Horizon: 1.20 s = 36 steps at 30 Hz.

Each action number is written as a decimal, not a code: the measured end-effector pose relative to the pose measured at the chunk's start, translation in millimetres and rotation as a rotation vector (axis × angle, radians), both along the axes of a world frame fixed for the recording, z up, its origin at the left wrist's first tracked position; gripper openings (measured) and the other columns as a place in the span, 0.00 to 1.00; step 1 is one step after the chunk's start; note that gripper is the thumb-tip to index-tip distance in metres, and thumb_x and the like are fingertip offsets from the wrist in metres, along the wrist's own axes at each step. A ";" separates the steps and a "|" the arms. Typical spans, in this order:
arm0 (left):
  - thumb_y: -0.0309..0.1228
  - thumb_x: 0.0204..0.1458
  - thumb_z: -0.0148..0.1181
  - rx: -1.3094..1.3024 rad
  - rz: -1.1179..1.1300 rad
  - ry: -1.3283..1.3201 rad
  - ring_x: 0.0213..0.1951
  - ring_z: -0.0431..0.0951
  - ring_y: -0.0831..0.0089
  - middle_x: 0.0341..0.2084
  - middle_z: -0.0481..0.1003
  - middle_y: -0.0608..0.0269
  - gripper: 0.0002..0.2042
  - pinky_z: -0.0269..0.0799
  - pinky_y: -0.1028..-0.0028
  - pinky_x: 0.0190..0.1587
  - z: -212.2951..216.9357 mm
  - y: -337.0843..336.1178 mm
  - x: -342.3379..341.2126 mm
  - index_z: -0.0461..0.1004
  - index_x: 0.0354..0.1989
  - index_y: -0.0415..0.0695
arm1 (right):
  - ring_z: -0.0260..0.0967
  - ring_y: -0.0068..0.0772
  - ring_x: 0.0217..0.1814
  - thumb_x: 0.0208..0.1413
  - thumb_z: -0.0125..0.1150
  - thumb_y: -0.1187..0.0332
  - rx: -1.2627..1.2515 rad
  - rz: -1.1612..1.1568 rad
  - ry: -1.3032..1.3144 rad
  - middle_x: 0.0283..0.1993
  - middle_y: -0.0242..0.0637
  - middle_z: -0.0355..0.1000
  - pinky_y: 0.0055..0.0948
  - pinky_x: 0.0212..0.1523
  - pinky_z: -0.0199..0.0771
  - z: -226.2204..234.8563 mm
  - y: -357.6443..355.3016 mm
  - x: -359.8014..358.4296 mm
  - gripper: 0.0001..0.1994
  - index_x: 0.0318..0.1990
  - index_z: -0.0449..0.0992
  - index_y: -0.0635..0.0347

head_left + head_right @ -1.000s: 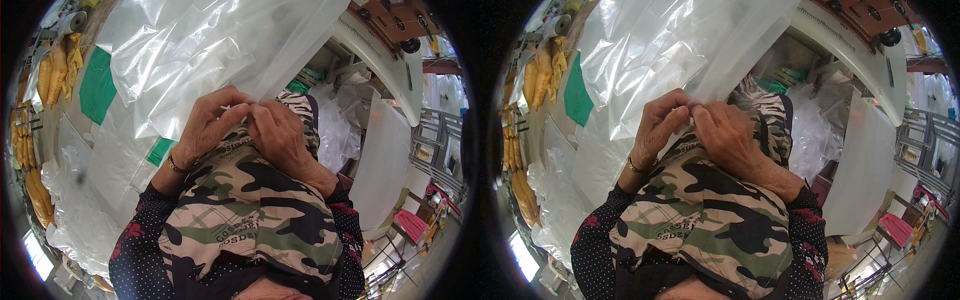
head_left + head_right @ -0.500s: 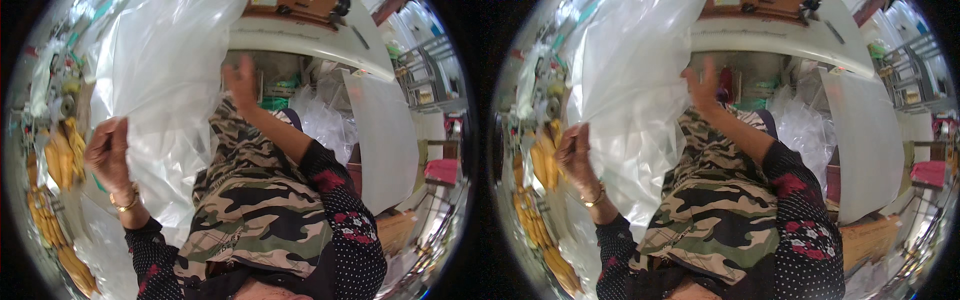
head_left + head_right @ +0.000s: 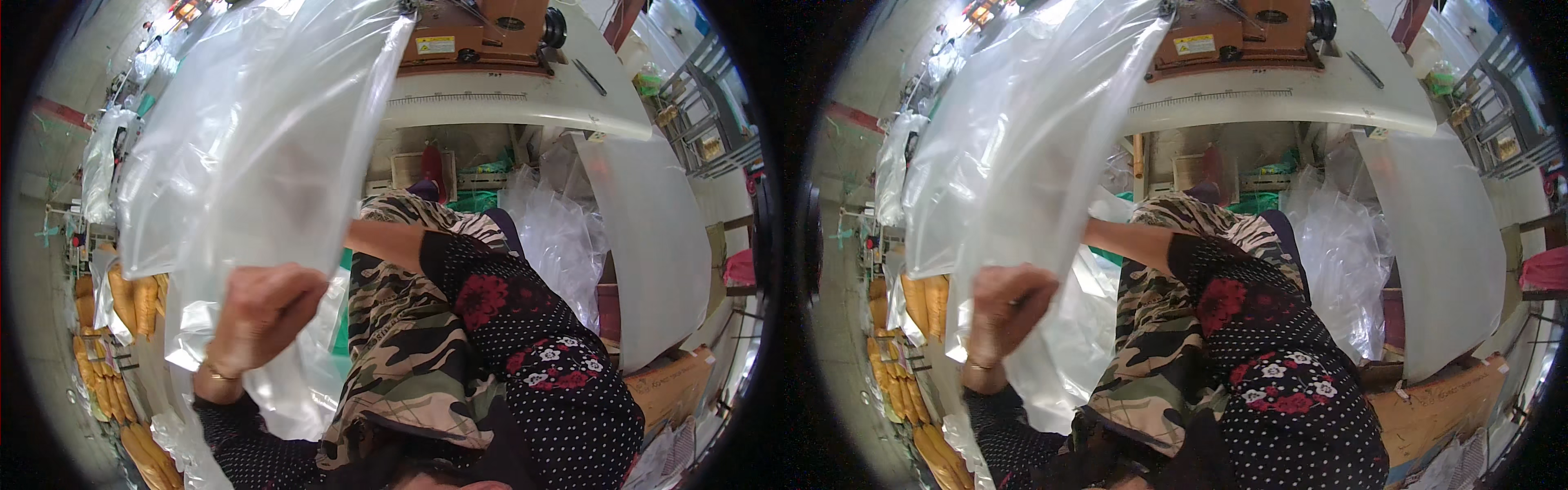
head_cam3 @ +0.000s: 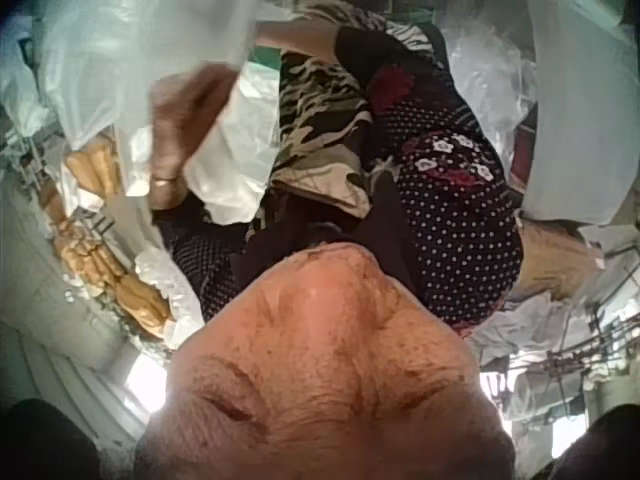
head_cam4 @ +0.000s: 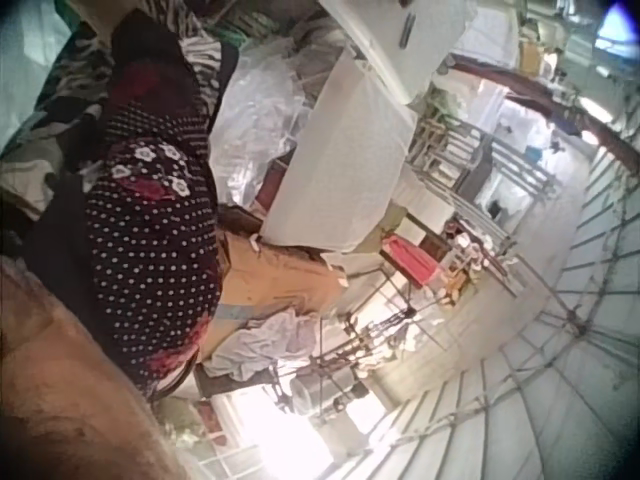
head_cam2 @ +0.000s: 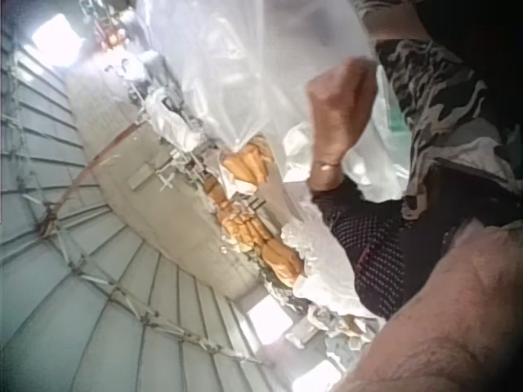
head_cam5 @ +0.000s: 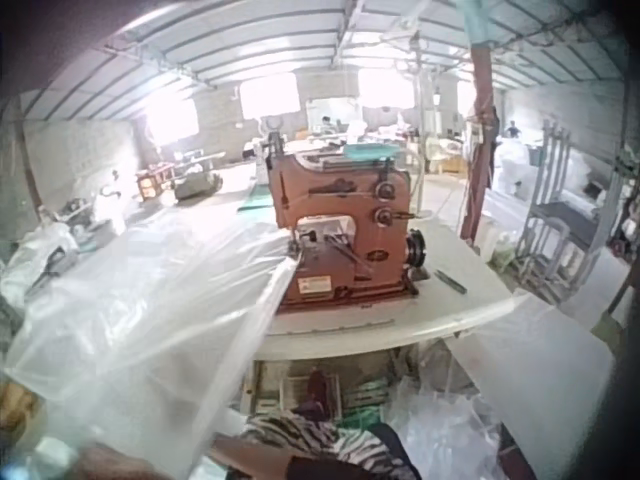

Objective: The person is sewing large white plastic bags using an industrial sewing machine.

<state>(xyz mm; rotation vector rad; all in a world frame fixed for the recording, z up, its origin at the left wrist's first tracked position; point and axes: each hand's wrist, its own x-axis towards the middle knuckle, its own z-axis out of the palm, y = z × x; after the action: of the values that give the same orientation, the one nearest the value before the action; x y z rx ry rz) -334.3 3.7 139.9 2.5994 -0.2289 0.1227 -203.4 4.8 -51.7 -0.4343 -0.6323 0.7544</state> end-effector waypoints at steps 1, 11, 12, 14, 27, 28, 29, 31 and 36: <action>0.18 0.45 0.62 -0.016 -0.014 -0.016 0.20 0.74 0.61 0.20 0.72 0.57 0.07 0.69 0.69 0.23 -23.5 3.9 -6.1 0.75 0.32 0.42 | 0.59 0.34 0.60 0.62 0.49 0.66 -0.014 0.017 0.014 0.58 0.39 0.62 0.33 0.60 0.61 -8.5 -4.4 -4.6 0.19 0.59 0.62 0.60; 0.19 0.46 0.60 -0.101 -0.048 -0.120 0.20 0.72 0.60 0.17 0.68 0.58 0.06 0.68 0.69 0.21 -81.2 -22.7 -9.4 0.71 0.31 0.42 | 0.64 0.30 0.52 0.63 0.50 0.64 -0.113 0.077 0.053 0.50 0.35 0.66 0.31 0.53 0.66 -53.2 22.6 -12.0 0.15 0.54 0.66 0.58; 0.19 0.46 0.60 -0.023 -0.047 -0.083 0.20 0.72 0.60 0.17 0.67 0.58 0.06 0.67 0.68 0.21 -78.9 -19.3 -12.5 0.70 0.31 0.42 | 0.64 0.29 0.52 0.63 0.50 0.64 -0.125 0.084 0.060 0.50 0.35 0.67 0.31 0.53 0.66 -62.9 1.9 -3.6 0.14 0.53 0.67 0.58; 0.20 0.46 0.59 -0.005 -0.027 -0.088 0.22 0.73 0.59 0.19 0.68 0.57 0.07 0.68 0.66 0.22 -87.3 -8.6 -19.0 0.69 0.32 0.42 | 0.65 0.28 0.50 0.63 0.50 0.64 -0.144 0.109 0.076 0.48 0.34 0.67 0.31 0.51 0.67 -80.1 -32.5 14.3 0.14 0.52 0.67 0.58; 0.21 0.46 0.60 -0.062 0.322 -0.393 0.24 0.76 0.60 0.21 0.72 0.60 0.08 0.72 0.65 0.25 -253.8 -6.6 1.6 0.72 0.35 0.43 | 0.70 0.24 0.40 0.64 0.51 0.59 -0.545 0.017 0.170 0.38 0.30 0.72 0.28 0.43 0.73 -162.1 -74.2 59.6 0.12 0.46 0.72 0.56; 0.21 0.46 0.60 -0.092 0.332 -0.394 0.23 0.76 0.60 0.22 0.73 0.60 0.08 0.72 0.65 0.25 -254.2 -10.8 0.9 0.73 0.35 0.43 | 0.70 0.24 0.39 0.64 0.50 0.58 -0.711 -0.098 0.109 0.37 0.29 0.72 0.28 0.42 0.72 -159.6 -89.7 65.0 0.13 0.46 0.72 0.57; 0.21 0.46 0.61 -0.120 0.341 -0.393 0.23 0.75 0.60 0.22 0.73 0.60 0.08 0.72 0.65 0.25 -253.7 -15.8 -1.2 0.73 0.35 0.43 | 0.70 0.24 0.39 0.64 0.50 0.58 -0.735 -0.078 0.116 0.37 0.29 0.72 0.28 0.42 0.72 -158.1 -104.0 60.7 0.13 0.46 0.72 0.57; 0.21 0.47 0.61 -0.146 0.388 -0.358 0.24 0.76 0.59 0.22 0.73 0.59 0.07 0.72 0.65 0.26 -251.2 -20.8 -5.9 0.73 0.35 0.42 | 0.72 0.26 0.43 0.66 0.48 0.59 -0.680 -0.449 0.249 0.46 0.37 0.72 0.26 0.44 0.72 -125.3 -112.5 54.2 0.16 0.50 0.71 0.62; 0.21 0.48 0.60 -0.432 0.198 -0.248 0.28 0.78 0.56 0.25 0.76 0.55 0.05 0.74 0.64 0.29 -214.9 -51.3 -10.1 0.75 0.34 0.42 | 0.69 0.35 0.42 0.60 0.52 0.63 -0.667 -1.030 -1.414 0.42 0.37 0.71 0.35 0.45 0.70 -105.4 -90.7 8.0 0.24 0.61 0.62 0.63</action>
<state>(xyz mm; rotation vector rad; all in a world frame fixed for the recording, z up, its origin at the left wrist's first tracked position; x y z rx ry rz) -344.5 -47.6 -75.0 2.1658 -0.0246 0.5082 -195.5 -85.9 -157.1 -1.8025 -1.2647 -0.5171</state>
